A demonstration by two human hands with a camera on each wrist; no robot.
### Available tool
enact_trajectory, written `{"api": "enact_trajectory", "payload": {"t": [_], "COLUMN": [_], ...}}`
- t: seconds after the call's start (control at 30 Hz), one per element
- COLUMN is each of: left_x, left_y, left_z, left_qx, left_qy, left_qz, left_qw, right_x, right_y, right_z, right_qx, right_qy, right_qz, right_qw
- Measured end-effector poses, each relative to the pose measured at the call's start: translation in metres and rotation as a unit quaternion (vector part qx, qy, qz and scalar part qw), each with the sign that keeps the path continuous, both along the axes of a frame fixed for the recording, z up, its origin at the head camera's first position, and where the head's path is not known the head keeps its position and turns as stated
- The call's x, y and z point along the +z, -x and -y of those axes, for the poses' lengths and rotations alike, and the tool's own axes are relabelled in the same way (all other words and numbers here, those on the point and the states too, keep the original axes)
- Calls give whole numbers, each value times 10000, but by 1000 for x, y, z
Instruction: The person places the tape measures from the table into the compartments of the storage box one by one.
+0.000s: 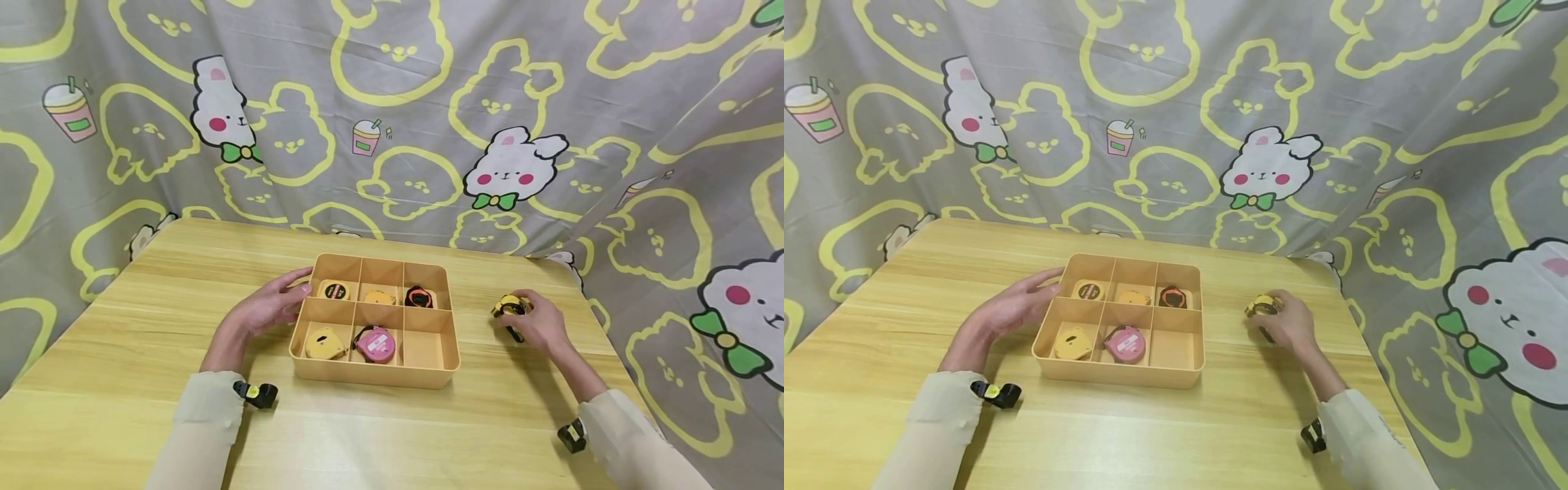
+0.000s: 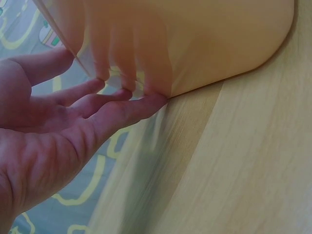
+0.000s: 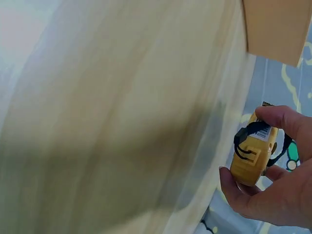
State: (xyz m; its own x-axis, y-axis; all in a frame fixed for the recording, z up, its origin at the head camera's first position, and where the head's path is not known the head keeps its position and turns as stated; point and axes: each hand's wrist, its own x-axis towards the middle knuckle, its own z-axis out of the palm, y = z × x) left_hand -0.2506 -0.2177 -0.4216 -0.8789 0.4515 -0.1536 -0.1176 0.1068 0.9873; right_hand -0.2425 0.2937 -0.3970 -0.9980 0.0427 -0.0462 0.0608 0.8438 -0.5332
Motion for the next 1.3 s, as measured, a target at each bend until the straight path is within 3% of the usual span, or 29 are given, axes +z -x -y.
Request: {"api": "enact_trajectory", "payload": {"t": [0.73, 1.3], "left_x": [-1, 0], "left_y": [1, 0], "left_z": [0, -1], "left_qx": [-24, 43], "left_qy": [-14, -34], "left_qz": [-10, 58], "left_qw": [10000, 10000], "right_x": [34, 56], "right_y": [0, -16], "right_z": [51, 93], "right_qx": [532, 1192], "right_qy": [153, 317], "right_qz": [-510, -482], "right_qw": [9972, 9912]}}
